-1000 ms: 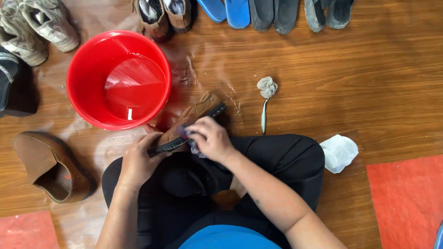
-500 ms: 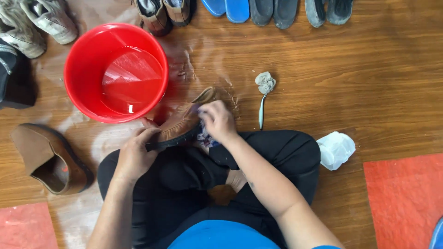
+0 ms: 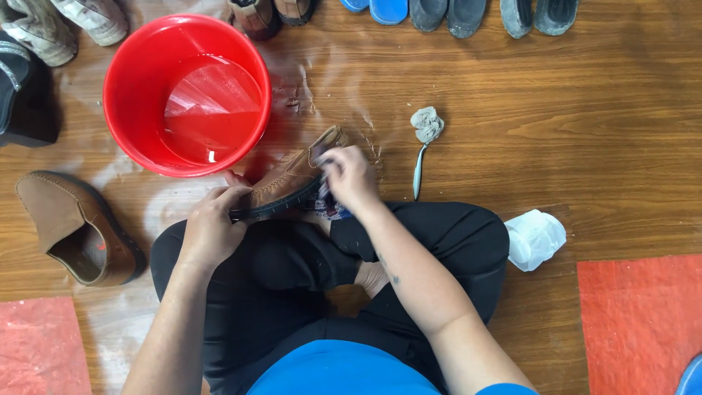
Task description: The person scrubs a brown loafer with a toothbrush and water, then wipes it with a cloth. They repeat the scrubbing and wiping process on different parts of the shoe, including the sole and upper.
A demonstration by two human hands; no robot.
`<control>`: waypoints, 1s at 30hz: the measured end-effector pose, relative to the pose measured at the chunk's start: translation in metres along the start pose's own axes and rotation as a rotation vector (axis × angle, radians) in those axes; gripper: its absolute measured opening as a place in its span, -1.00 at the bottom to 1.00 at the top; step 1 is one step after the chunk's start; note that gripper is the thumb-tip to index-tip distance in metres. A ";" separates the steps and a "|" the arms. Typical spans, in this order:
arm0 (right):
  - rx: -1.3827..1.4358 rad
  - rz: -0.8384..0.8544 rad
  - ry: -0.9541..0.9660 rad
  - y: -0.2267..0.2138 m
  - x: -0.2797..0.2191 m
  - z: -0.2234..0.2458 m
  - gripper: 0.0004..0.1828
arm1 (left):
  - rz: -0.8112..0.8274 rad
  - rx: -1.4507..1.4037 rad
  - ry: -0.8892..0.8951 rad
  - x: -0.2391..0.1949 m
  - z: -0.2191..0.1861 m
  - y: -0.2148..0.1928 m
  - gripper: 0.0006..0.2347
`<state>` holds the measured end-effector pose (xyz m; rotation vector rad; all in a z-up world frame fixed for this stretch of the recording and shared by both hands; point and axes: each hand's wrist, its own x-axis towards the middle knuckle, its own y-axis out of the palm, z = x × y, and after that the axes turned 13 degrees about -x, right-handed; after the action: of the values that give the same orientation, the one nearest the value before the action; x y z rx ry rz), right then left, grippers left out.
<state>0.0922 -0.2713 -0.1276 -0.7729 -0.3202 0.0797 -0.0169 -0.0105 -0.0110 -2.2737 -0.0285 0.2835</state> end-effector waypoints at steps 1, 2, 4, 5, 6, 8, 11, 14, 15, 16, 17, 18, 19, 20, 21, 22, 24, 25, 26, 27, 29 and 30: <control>0.001 0.002 -0.003 0.002 0.001 -0.011 -0.81 | -0.003 0.000 -0.002 0.001 0.002 0.002 -0.51; -0.039 0.013 0.139 0.005 0.002 -0.021 -0.83 | -0.005 0.002 0.004 0.001 0.004 0.003 -0.51; -0.079 0.023 0.280 0.005 0.000 -0.011 -0.83 | -0.008 0.006 0.012 0.002 0.009 0.005 -0.50; 0.013 -0.026 0.081 0.001 -0.003 0.009 -0.86 | -0.012 0.011 0.003 0.002 0.013 0.006 -0.49; 0.102 -0.075 -0.119 -0.004 -0.006 0.028 -0.84 | -0.016 0.013 -0.005 0.003 0.016 0.009 -0.48; 0.019 -0.007 -0.176 0.002 -0.022 0.035 -0.82 | 0.007 0.048 -0.008 0.002 0.004 0.004 -0.48; -0.020 0.028 -0.086 0.006 -0.016 0.021 -0.78 | 0.033 0.072 -0.020 -0.002 -0.005 0.002 -0.48; -0.038 -0.028 0.190 0.018 0.004 -0.030 -0.80 | 0.022 0.062 -0.002 -0.001 -0.002 0.004 -0.50; -0.096 -0.043 0.329 0.023 0.011 -0.051 -0.81 | 0.019 0.065 0.018 0.000 -0.001 0.004 -0.51; -0.094 -0.048 0.323 0.014 0.011 -0.037 -0.81 | 0.013 0.065 0.021 0.000 -0.002 0.004 -0.51; -0.052 -0.098 0.279 0.005 0.012 -0.024 -0.75 | 0.017 0.075 0.018 0.000 -0.003 0.004 -0.51; -0.010 -0.145 0.238 -0.004 0.010 -0.011 -0.69 | 0.026 0.083 0.014 0.000 -0.004 0.005 -0.51; -0.010 -0.147 0.235 -0.007 0.005 0.010 -0.69 | 0.022 0.084 0.015 0.000 -0.006 0.002 -0.51; 0.038 -0.107 0.004 -0.011 0.000 0.029 -0.77 | 0.045 0.086 -0.011 -0.001 -0.008 0.001 -0.51; 0.085 -0.066 -0.226 -0.015 -0.006 0.048 -0.83 | 0.068 0.088 -0.037 -0.002 -0.010 0.001 -0.52; 0.084 -0.060 -0.223 -0.008 -0.013 0.044 -0.83 | 0.072 0.085 -0.042 -0.001 -0.006 0.002 -0.52; -0.097 0.021 -0.292 0.005 -0.026 0.034 -0.69 | 0.073 0.128 -0.023 0.001 0.000 0.005 -0.50; -0.098 0.024 -0.292 0.011 -0.019 0.014 -0.69 | 0.074 0.126 -0.025 0.000 -0.002 0.005 -0.50; -0.132 0.012 -0.138 0.017 -0.011 -0.005 -0.70 | 0.073 0.113 -0.037 0.000 -0.004 0.004 -0.51; -0.166 -0.002 0.015 0.023 -0.002 -0.024 -0.70 | 0.073 0.099 -0.049 0.000 -0.006 0.003 -0.52; -0.241 0.017 0.175 0.022 0.007 -0.049 -0.74 | 0.077 0.111 -0.046 -0.002 -0.007 0.002 -0.52; -0.315 0.025 0.336 0.021 0.016 -0.061 -0.77 | 0.079 0.124 -0.033 0.001 -0.008 0.001 -0.51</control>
<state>0.1270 -0.2941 -0.1794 -1.0855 -0.0015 -0.0791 -0.0138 -0.0167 -0.0067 -2.1498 0.0604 0.3549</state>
